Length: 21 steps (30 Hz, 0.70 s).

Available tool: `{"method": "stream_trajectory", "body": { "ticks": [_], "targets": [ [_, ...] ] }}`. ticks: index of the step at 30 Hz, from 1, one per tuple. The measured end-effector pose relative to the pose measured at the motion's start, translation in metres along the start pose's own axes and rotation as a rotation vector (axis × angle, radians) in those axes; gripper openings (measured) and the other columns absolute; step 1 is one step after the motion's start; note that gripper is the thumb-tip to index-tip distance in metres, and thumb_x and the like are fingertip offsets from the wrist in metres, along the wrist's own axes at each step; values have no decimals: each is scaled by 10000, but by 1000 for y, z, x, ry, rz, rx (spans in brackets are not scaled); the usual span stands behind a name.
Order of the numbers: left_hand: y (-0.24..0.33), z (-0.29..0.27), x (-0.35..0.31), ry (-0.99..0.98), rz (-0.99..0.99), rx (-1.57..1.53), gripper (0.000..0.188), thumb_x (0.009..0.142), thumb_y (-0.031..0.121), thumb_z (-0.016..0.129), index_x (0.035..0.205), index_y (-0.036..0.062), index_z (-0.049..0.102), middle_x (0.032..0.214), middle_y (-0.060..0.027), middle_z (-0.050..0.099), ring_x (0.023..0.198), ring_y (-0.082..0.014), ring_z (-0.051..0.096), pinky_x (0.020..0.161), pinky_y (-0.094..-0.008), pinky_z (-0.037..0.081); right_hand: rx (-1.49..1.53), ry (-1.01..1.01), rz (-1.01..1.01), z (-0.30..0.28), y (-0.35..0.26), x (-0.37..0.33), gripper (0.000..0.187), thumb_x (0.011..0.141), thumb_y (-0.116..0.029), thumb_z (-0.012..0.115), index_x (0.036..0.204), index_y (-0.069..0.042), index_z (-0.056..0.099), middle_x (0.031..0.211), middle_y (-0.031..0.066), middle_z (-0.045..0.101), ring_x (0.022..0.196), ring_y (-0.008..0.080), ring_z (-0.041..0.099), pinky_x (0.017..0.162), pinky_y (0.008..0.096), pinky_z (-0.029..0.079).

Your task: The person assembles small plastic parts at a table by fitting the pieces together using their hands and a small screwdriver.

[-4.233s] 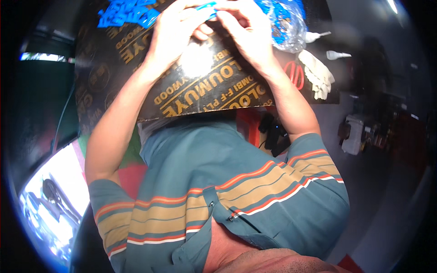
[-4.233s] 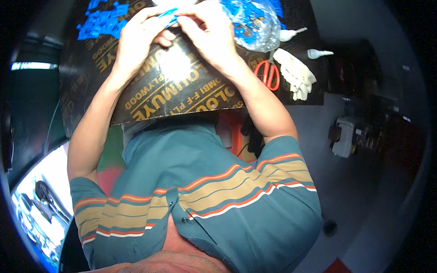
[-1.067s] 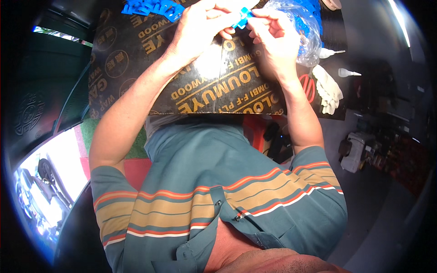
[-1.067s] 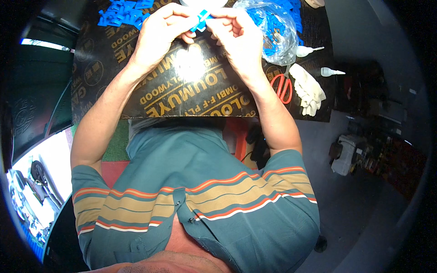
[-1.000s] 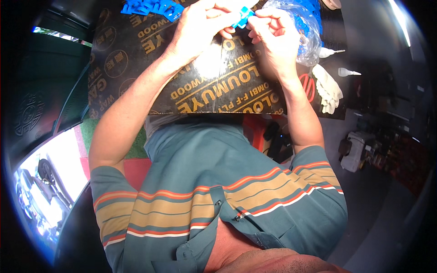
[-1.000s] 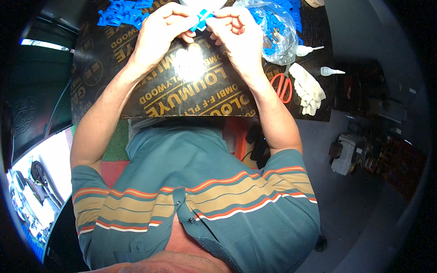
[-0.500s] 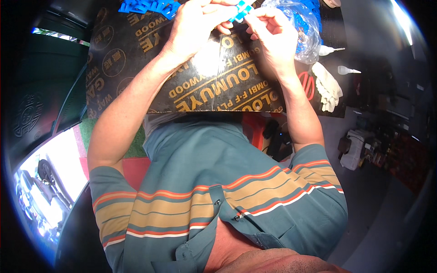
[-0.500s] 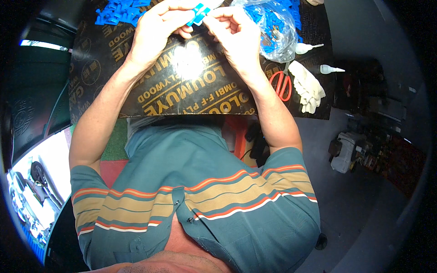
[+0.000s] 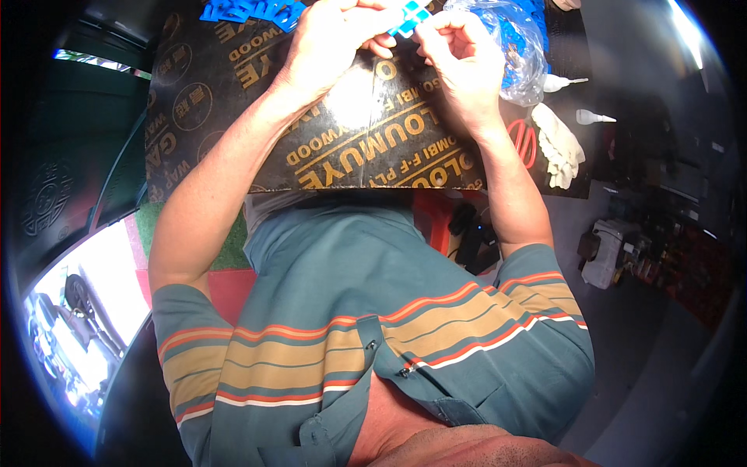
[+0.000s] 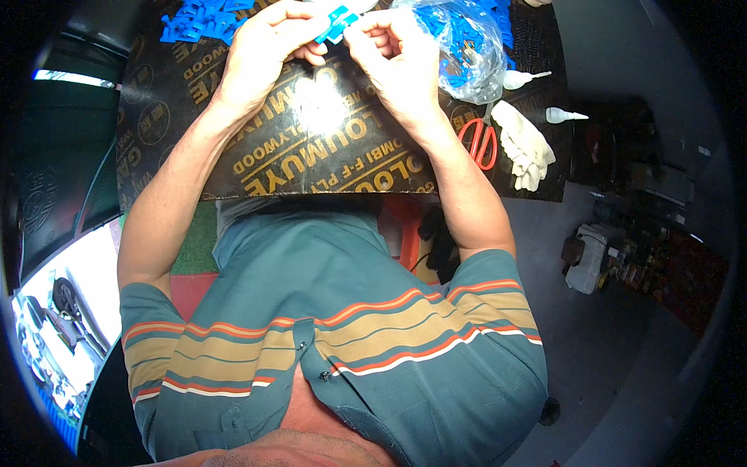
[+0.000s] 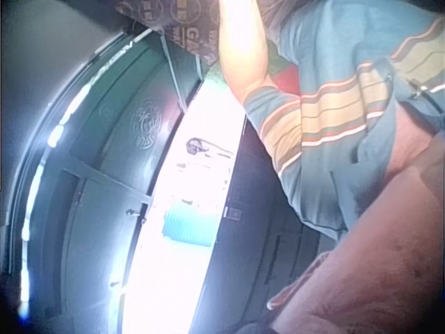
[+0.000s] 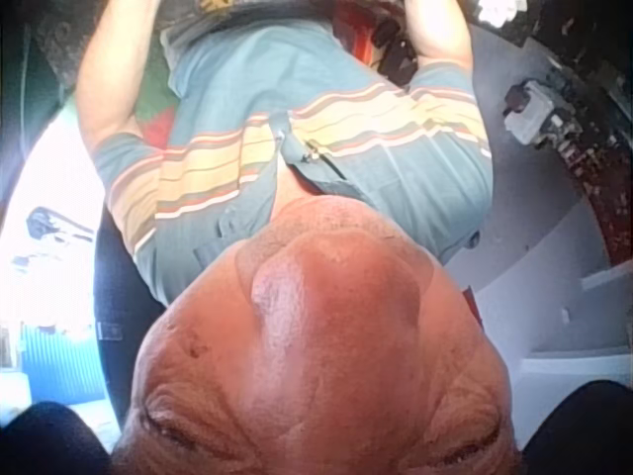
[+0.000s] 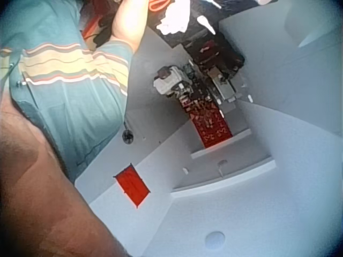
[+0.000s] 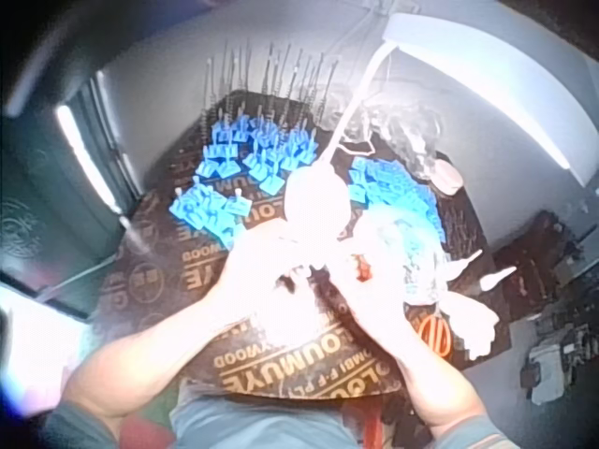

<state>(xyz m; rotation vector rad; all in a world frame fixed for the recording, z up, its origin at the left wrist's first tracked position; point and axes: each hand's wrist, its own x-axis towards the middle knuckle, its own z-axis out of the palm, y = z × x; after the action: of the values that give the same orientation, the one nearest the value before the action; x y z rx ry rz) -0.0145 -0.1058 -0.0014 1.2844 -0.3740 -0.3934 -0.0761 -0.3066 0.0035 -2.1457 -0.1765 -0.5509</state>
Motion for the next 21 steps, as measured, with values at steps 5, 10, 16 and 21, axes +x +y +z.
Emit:
{"method": "stream_trajectory", "body": {
  "ticks": [5, 10, 16, 21],
  "targets": [
    [-4, -1, 0, 7, -6, -64, 141, 951, 112, 734, 1047, 16, 694, 907, -71, 760, 645, -102, 686, 521, -223, 528, -35, 31, -48, 2, 0, 1, 113, 979, -142, 745, 1009, -49, 689, 835, 8, 647, 710, 88, 603, 658, 253, 491],
    [-5, 1, 3, 8, -65, -173, 147, 951, 97, 728, 1065, 13, 688, 893, -68, 747, 645, -106, 687, 525, -218, 525, 212, -55, 375, 1, -5, 0, 157, 996, -196, 744, 1026, -56, 678, 811, 3, 658, 663, 73, 612, 605, 222, 491],
    [-6, 0, 1, -23, 8, -120, 142, 949, 95, 737, 1060, 18, 691, 859, -54, 728, 620, -103, 673, 504, -214, 499, 247, -22, 302, 4, -2, 0, 172, 997, -196, 746, 1066, -58, 670, 792, 1, 664, 668, 67, 621, 602, 224, 504],
    [-13, 17, 3, 152, 351, 315, 179, 953, 119, 757, 1087, 19, 691, 834, -37, 703, 694, -100, 674, 600, -228, 525, 212, -46, 318, 2, -9, 2, 186, 992, -207, 755, 1062, -57, 671, 795, 7, 670, 667, 75, 629, 602, 228, 511]
  ]
}}
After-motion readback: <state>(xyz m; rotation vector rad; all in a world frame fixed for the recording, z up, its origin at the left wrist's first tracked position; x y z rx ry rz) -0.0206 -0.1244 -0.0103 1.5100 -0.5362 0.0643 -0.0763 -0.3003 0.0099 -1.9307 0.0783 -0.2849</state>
